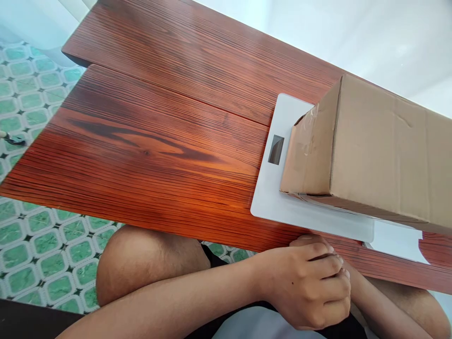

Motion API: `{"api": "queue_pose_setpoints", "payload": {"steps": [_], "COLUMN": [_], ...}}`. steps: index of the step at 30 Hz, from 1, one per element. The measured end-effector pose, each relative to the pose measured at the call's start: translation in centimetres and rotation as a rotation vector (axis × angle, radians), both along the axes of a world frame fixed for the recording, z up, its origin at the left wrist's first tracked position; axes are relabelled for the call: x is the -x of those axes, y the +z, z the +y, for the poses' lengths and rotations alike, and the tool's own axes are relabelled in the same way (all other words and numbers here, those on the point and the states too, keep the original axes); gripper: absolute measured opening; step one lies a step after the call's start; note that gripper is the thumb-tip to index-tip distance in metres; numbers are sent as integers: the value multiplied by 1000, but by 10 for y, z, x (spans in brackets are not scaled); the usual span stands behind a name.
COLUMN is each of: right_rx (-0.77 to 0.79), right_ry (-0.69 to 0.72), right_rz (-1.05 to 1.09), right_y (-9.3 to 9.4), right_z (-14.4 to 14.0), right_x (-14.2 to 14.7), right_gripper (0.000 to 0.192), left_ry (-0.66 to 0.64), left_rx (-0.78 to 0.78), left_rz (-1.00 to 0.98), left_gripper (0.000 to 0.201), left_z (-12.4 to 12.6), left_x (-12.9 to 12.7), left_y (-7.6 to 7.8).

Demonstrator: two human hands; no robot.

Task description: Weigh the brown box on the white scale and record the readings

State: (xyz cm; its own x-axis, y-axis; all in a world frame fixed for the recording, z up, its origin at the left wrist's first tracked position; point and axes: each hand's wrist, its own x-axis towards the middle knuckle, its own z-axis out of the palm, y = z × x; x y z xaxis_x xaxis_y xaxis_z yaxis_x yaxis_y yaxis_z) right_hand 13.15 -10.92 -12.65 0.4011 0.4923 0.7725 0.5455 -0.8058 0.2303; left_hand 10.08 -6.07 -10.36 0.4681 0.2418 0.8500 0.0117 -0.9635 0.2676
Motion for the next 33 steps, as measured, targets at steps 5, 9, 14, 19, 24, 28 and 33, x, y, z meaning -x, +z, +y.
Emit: {"api": "queue_pose_setpoints", "payload": {"steps": [5, 9, 14, 19, 24, 28, 33], "right_rx": [-63, -81, -9, -7, -48, -15, -48], "right_ry": [-59, -82, -17, 40, 48, 33, -39], "right_rz": [-31, -87, -92, 129, 217, 170, 35], "right_y": [-4, -5, 4, 16, 18, 14, 11], "right_z": [6, 11, 8, -2, -10, -6, 7], "right_x": [1, 1, 0, -1, -5, -5, 4], "right_gripper": [36, 30, 24, 19, 18, 19, 16], "left_ry": [4, 9, 11, 8, 14, 8, 12], "left_rx": [6, 9, -5, -5, 11, 10, 11], "left_rz": [12, 17, 14, 0, 23, 16, 7], "left_gripper": [28, 28, 28, 27, 27, 27, 28], "left_z": [0, 0, 0, 1, -1, -1, -1], "left_x": [0, 1, 1, 1, 1, 0, 0], "left_y": [0, 1, 1, 1, 1, 0, 0]}}
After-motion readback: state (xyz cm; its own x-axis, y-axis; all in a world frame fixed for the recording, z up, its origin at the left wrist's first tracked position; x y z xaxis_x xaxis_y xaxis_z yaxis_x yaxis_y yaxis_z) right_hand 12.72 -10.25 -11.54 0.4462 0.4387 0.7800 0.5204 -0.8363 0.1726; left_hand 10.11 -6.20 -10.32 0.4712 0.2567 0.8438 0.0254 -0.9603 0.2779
